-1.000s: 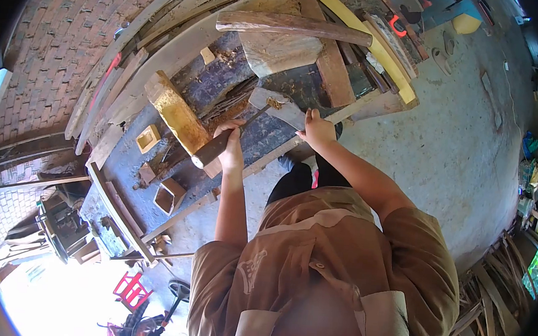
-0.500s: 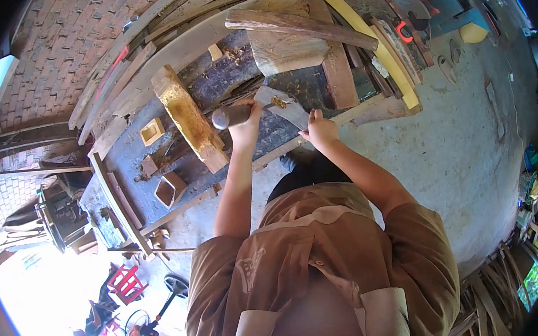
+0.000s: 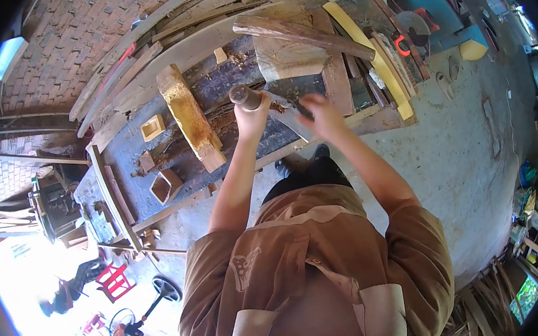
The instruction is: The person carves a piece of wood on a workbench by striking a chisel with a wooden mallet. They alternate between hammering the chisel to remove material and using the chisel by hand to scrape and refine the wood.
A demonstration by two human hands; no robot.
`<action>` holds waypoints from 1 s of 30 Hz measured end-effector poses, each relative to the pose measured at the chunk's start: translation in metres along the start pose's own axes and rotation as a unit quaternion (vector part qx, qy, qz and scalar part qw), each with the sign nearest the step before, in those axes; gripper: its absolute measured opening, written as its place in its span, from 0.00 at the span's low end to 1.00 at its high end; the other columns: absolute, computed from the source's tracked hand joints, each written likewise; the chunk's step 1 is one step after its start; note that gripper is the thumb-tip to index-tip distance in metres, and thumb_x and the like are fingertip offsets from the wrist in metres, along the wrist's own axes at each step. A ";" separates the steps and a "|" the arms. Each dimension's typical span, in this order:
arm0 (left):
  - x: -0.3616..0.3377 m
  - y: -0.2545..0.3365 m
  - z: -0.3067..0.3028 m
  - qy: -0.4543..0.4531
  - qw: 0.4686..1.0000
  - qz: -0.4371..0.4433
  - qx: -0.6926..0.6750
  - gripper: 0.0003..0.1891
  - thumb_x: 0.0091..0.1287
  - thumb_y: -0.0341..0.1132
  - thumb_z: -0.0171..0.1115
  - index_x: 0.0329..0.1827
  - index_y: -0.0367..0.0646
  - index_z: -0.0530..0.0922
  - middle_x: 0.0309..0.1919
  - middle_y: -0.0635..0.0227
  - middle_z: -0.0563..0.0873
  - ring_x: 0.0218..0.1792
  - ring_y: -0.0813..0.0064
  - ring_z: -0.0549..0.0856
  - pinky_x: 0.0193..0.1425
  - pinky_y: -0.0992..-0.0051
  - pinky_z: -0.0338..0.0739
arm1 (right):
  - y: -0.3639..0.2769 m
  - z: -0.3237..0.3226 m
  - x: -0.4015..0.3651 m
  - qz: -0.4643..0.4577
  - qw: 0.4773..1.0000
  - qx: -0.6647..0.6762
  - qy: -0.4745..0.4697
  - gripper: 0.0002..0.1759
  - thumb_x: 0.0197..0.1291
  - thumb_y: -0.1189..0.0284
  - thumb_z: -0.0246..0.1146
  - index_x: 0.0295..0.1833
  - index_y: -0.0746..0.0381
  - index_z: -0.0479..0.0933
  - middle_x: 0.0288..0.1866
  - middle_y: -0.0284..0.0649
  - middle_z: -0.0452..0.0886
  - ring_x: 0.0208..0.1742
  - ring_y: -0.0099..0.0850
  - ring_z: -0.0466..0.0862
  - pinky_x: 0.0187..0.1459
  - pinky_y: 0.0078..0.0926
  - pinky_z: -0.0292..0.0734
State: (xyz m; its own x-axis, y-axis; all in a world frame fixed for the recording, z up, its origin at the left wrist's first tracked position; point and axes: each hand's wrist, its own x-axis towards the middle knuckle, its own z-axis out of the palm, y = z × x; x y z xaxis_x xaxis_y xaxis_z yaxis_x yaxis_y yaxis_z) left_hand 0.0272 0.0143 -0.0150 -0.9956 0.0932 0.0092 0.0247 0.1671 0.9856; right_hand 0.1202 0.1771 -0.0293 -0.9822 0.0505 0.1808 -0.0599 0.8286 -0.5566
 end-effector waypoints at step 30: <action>0.003 0.014 -0.038 -0.012 0.989 0.073 -0.128 0.08 0.52 0.20 0.62 0.26 0.40 0.70 0.24 0.68 0.78 0.24 0.81 0.78 0.30 0.81 0.73 | -0.037 -0.139 0.129 0.088 0.971 -0.168 -0.146 0.38 0.44 0.48 0.64 0.48 0.72 0.69 0.42 0.53 0.78 0.43 0.44 0.79 0.44 0.31 0.73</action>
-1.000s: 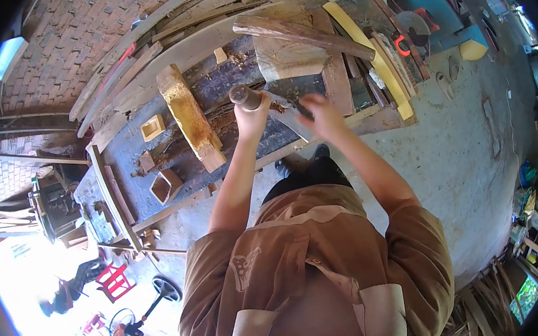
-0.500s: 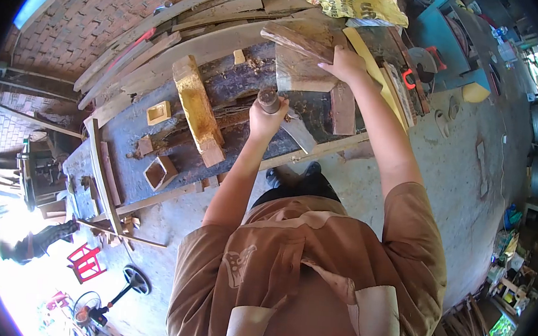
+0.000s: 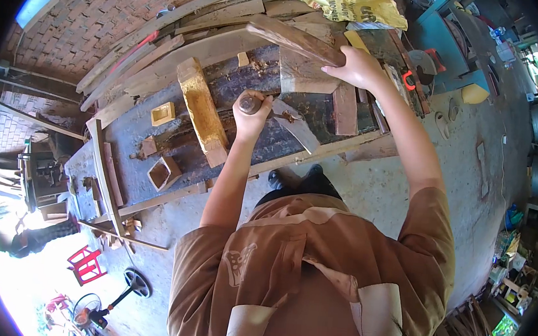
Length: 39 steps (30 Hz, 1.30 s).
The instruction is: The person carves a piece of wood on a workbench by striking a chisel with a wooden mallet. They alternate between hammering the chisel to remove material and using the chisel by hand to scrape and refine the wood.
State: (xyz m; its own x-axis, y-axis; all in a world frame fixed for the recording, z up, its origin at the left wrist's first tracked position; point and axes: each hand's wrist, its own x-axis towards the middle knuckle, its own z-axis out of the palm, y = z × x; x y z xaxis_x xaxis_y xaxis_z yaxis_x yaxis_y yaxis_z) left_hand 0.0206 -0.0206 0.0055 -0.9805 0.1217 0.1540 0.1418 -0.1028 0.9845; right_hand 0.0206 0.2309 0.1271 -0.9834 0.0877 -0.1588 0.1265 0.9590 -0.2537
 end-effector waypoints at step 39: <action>-0.017 0.000 -0.008 -0.052 0.994 0.096 0.003 0.18 0.50 0.31 0.69 0.42 0.39 0.74 0.37 0.66 0.80 0.40 0.74 0.78 0.46 0.72 0.73 | -0.036 -0.018 -0.080 -0.253 0.967 0.005 -0.019 0.25 0.40 0.56 0.68 0.38 0.63 0.72 0.24 0.48 0.76 0.28 0.46 0.78 0.30 0.37 0.71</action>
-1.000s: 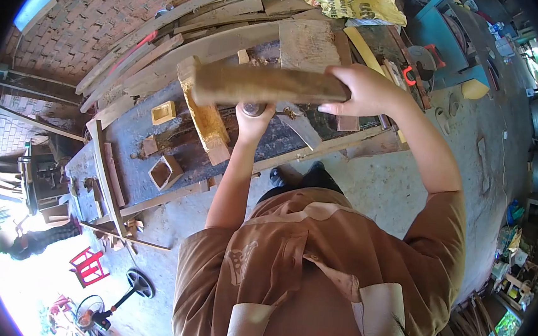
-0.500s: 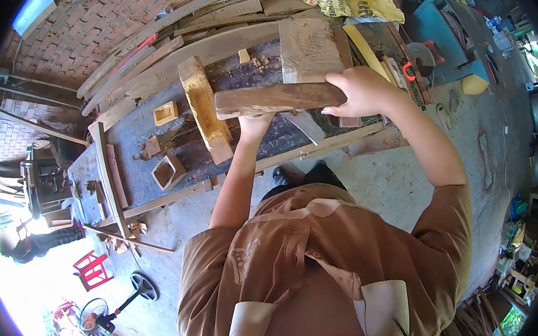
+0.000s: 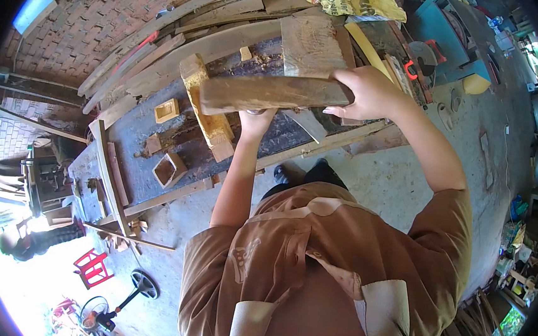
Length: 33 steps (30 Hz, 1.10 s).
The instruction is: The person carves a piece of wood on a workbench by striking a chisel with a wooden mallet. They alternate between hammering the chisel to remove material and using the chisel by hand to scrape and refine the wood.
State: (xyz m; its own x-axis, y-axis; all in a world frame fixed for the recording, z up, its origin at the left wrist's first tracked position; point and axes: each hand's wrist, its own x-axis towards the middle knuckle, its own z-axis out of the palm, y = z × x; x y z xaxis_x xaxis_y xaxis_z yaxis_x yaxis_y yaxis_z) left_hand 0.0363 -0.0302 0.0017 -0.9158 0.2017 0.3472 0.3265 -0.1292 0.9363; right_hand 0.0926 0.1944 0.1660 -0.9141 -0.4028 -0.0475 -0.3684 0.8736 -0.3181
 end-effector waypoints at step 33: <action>0.007 -0.006 -0.008 -0.036 0.993 0.011 0.113 0.16 0.52 0.34 0.68 0.41 0.39 0.76 0.39 0.65 0.80 0.40 0.72 0.78 0.45 0.71 0.73 | 0.002 0.010 -0.001 0.038 0.999 -0.018 -0.003 0.26 0.39 0.57 0.69 0.41 0.61 0.72 0.26 0.47 0.76 0.28 0.45 0.78 0.30 0.38 0.72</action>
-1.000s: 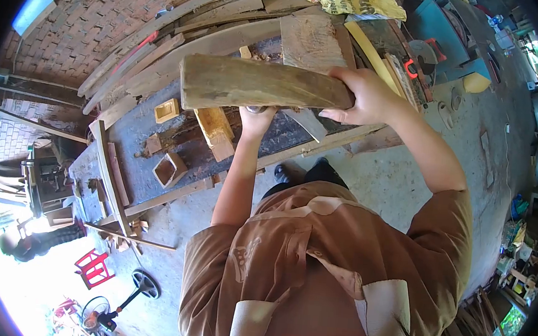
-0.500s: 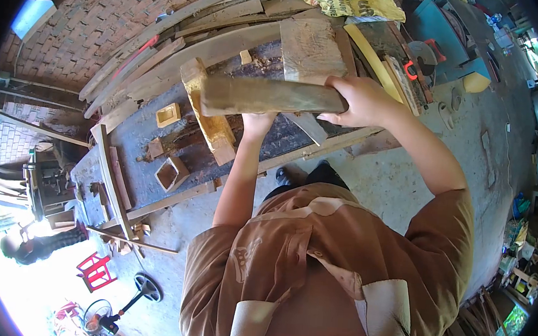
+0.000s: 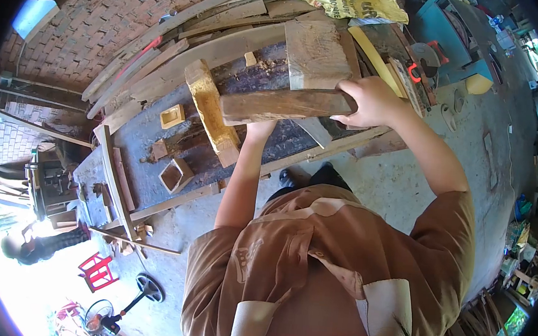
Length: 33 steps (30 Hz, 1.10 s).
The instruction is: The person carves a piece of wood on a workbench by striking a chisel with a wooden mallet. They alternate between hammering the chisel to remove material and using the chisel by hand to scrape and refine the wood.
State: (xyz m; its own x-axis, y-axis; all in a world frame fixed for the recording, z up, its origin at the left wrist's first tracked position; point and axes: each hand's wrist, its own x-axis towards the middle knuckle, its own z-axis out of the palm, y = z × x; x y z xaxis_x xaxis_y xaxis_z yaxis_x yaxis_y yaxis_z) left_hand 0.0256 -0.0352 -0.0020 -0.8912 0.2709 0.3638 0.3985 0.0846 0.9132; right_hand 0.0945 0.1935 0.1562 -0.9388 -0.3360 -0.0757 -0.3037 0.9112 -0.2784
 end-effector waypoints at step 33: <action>0.011 0.018 0.006 0.070 0.990 -0.054 -0.113 0.07 0.49 0.24 0.65 0.31 0.38 0.77 0.28 0.71 0.81 0.31 0.81 0.79 0.38 0.79 0.74 | 0.005 0.018 -0.005 0.041 0.995 0.092 -0.002 0.29 0.43 0.56 0.67 0.46 0.63 0.71 0.36 0.50 0.77 0.39 0.46 0.78 0.39 0.36 0.72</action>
State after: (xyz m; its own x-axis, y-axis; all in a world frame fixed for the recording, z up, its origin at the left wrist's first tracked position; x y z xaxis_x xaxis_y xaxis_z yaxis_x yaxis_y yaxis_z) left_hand 0.0242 -0.0244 0.0176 -0.9534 0.1349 0.2699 0.2554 -0.1152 0.9599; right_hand 0.1005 0.1959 0.1383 -0.9584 -0.2638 -0.1088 -0.1911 0.8764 -0.4420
